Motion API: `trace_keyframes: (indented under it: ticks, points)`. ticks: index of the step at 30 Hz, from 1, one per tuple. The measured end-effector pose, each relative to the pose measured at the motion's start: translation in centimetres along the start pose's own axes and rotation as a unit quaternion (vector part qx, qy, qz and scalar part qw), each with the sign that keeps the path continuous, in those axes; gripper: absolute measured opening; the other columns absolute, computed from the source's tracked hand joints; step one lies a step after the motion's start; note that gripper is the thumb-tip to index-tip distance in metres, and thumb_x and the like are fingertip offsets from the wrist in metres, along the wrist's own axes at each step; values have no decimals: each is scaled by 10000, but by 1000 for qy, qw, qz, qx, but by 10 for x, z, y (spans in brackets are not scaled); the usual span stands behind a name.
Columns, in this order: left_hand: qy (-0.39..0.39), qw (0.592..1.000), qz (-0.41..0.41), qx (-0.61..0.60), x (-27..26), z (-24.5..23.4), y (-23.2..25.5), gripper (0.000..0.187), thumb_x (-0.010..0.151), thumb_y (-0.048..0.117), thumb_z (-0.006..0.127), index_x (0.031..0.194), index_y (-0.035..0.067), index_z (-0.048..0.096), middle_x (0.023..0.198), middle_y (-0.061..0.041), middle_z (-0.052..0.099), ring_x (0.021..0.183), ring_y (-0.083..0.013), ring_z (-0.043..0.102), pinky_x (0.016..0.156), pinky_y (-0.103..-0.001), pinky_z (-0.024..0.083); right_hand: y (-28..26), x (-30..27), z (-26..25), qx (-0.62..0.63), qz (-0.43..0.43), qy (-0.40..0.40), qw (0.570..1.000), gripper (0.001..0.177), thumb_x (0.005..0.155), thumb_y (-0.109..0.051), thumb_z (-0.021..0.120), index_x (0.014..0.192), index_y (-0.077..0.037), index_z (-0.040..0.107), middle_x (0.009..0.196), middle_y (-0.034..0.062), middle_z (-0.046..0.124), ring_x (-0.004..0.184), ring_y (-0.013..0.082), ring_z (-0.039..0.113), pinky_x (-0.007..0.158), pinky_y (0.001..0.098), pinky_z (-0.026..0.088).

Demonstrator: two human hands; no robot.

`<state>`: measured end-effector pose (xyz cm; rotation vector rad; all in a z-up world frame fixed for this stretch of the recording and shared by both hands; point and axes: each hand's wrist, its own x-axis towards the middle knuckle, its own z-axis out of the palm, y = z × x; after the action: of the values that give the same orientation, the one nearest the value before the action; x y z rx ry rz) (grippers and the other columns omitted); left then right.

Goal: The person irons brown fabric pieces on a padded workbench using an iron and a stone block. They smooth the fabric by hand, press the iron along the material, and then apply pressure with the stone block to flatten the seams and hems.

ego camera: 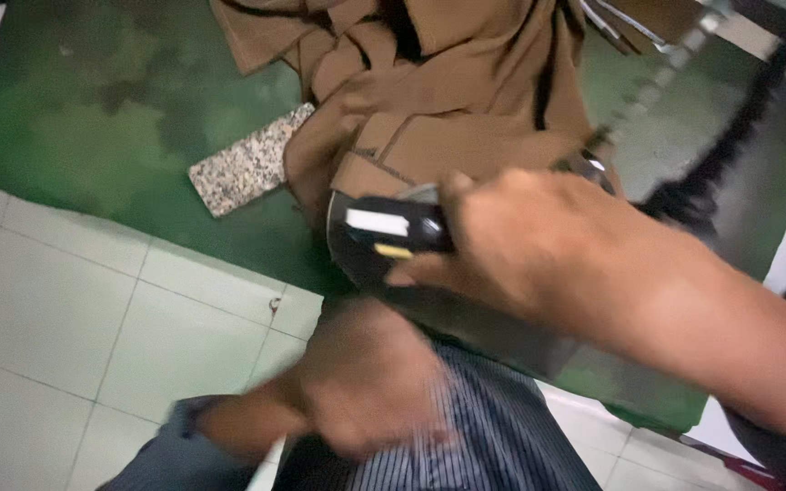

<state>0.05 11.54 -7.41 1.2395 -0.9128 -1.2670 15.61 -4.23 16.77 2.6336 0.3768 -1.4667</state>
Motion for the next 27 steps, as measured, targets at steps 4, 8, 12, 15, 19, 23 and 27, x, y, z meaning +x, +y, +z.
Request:
trace_keyframes:
  ticks: [4, 8, 12, 15, 19, 23, 27]
  points:
    - [635, 634, 2, 442, -90, -122, -39, 161, 1109, 163, 534, 1102, 23, 612, 1071, -127, 587, 968, -312, 556, 887, -464, 450, 27, -8, 20, -21, 38, -7, 999, 750, 967, -864, 582, 1305, -199, 503, 1002, 107, 802, 906, 375, 804, 778, 521, 646]
    - [479, 653, -273, 520, -113, -183, -63, 909, 963, 689, 654, 1692, 215, 389, 1714, -308, 337, 1574, -501, 317, 1217, -783, 207, 55, -8, 52, -63, 108, -3, 992, 835, 854, -999, 583, 1140, -218, 512, 826, 99, 811, 829, 389, 781, 704, 481, 612]
    - [467, 641, -231, 564, -109, -204, -68, 898, 881, 554, 852, 1625, 178, 519, 1337, -266, 561, 1152, -497, 589, 1003, -573, 468, 66, -12, 73, -32, 154, 5, 988, 851, 759, -1026, 620, 1109, -257, 517, 842, 34, 853, 882, 334, 800, 785, 441, 642]
    - [434, 645, -286, 560, -107, -212, -67, 1063, 874, 729, 781, 1715, 210, 388, 1340, -235, 568, 1206, -432, 559, 930, -570, 482, 72, -12, 87, -29, 203, -18, 979, 851, 740, -1056, 546, 1120, -294, 551, 890, -7, 870, 934, 289, 821, 833, 394, 644]
    - [387, 677, -301, 549, -118, -216, -72, 1289, 741, 763, 857, 1741, 182, 287, 1420, -258, 523, 1263, -462, 527, 996, -601, 478, 84, -12, 113, -63, 183, 86, 977, 935, 641, -1114, 522, 1087, -293, 556, 794, -14, 836, 859, 308, 814, 757, 430, 652]
    - [406, 679, -313, 526, -123, -216, -80, 1186, 797, 672, 870, 1728, 215, 294, 1380, -274, 536, 1235, -475, 545, 994, -582, 478, 73, -13, 102, -62, 178, 118, 975, 924, 645, -1106, 534, 1098, -301, 567, 722, -11, 816, 804, 282, 801, 720, 403, 629]
    - [456, 697, -331, 444, -145, -210, -89, 1294, 768, 667, 905, 1757, 284, 165, 1456, -284, 499, 1320, -439, 491, 1022, -599, 505, 31, -10, 62, -39, 126, 125, 983, 834, 779, -1062, 542, 1042, -270, 516, 668, 2, 749, 745, 338, 742, 634, 461, 567]
